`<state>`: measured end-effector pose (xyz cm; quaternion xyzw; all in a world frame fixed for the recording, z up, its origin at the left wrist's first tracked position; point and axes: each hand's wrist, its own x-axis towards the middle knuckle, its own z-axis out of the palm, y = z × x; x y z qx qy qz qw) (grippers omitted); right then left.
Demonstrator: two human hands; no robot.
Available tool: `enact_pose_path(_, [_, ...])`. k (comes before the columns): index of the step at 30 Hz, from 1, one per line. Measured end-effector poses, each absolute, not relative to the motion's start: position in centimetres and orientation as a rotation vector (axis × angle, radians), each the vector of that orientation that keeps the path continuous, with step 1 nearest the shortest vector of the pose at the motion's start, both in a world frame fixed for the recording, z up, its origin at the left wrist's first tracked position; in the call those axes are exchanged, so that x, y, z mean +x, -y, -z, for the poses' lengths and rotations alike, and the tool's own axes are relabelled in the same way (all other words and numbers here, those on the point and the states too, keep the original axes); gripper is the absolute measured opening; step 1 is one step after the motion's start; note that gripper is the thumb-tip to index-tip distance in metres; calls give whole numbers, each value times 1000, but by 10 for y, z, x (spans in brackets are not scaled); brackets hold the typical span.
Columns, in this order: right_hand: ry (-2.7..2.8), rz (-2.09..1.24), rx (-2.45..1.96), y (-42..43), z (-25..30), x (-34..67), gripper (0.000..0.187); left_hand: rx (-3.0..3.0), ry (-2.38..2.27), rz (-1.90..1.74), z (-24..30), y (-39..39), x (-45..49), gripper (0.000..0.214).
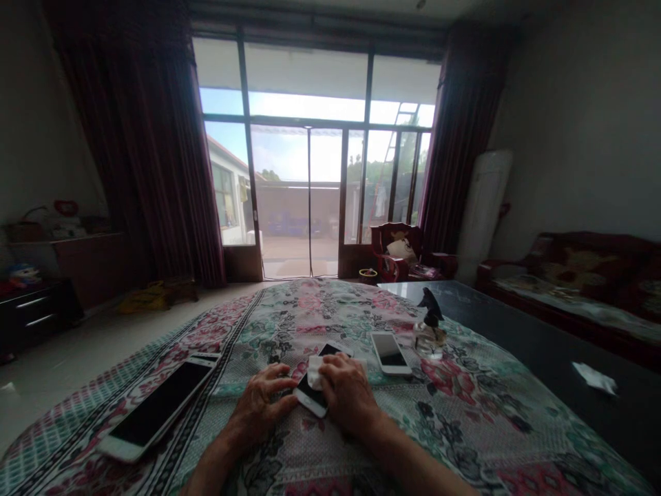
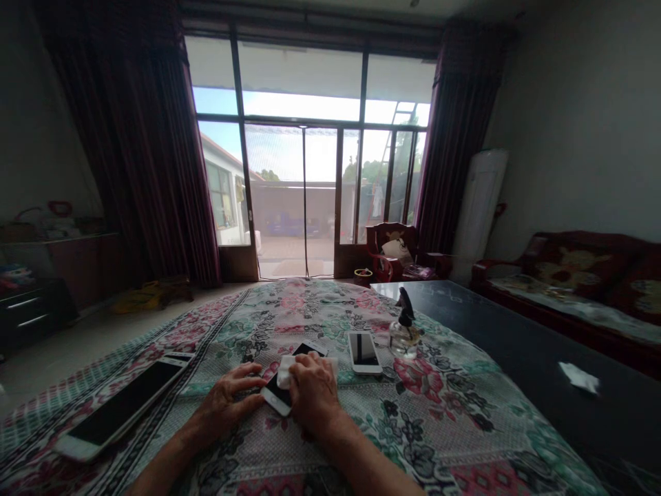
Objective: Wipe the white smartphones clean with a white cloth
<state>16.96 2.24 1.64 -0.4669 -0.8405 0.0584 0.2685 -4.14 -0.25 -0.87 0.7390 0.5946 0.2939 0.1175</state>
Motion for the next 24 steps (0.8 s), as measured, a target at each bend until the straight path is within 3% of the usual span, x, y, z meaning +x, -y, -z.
enact_pose_path(7, [2173, -41, -1703, -32, -21, 183, 25, 2155, -1734, -899, 7, 6, -40, 25])
enact_pose_path(11, [2257, -37, -1573, -34, -17, 183, 21, 2170, -1681, -888, 5, 9, -37, 22])
enact_pose_path(18, [2283, -374, -1098, -51, -16, 176, 23, 2222, -1500, -877, -11, 18, -24, 6])
enact_pose_path(24, [2247, -327, -1206, -50, -18, 174, 22, 2256, -1511, -891, -10, 18, -24, 10])
